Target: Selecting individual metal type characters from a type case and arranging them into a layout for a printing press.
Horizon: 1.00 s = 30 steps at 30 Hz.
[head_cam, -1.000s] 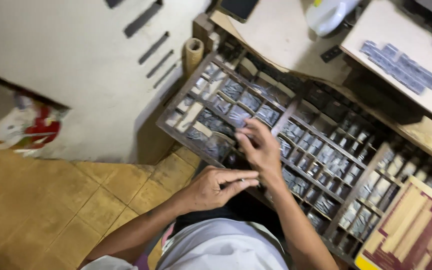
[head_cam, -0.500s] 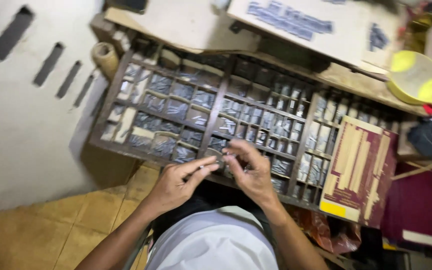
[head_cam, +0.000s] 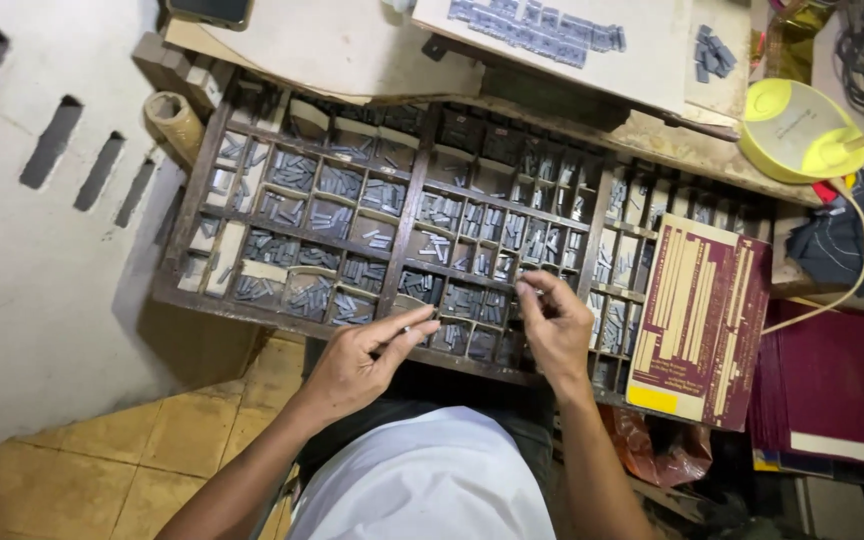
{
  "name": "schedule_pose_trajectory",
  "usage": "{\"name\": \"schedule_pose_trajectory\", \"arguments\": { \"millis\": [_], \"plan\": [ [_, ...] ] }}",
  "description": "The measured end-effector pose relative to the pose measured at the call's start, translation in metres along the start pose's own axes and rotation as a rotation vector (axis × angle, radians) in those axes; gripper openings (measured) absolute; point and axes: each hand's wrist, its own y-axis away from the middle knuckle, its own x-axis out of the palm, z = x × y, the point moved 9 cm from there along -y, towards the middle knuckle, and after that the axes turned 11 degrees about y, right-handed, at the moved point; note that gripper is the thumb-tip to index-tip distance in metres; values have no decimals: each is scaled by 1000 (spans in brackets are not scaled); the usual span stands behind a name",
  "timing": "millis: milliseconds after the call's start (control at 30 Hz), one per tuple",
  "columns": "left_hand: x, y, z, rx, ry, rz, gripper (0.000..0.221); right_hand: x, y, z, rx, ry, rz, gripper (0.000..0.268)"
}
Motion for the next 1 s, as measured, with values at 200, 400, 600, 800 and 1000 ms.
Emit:
{"name": "schedule_pose_trajectory", "arguments": {
  "millis": [200, 400, 600, 800, 1000],
  "plan": [
    [-1, 1, -3, 54, -22, -14, 34, 2, -21, 31, -178, 56, -25, 18],
    [-1, -1, 14, 83, 9, -11, 35, 29, 16, 73, -249, -4, 215, 9],
    [6, 3, 20, 125, -121, 60, 42, 46, 37, 136, -435, -69, 255, 17],
    [-5, 0, 12, -32, -224, 72, 58, 17, 8, 78, -292, 84, 80, 9],
    [-25, -14, 58, 266, -338, -106, 35, 9, -13, 21, -98, 243, 94, 33]
  ]
}}
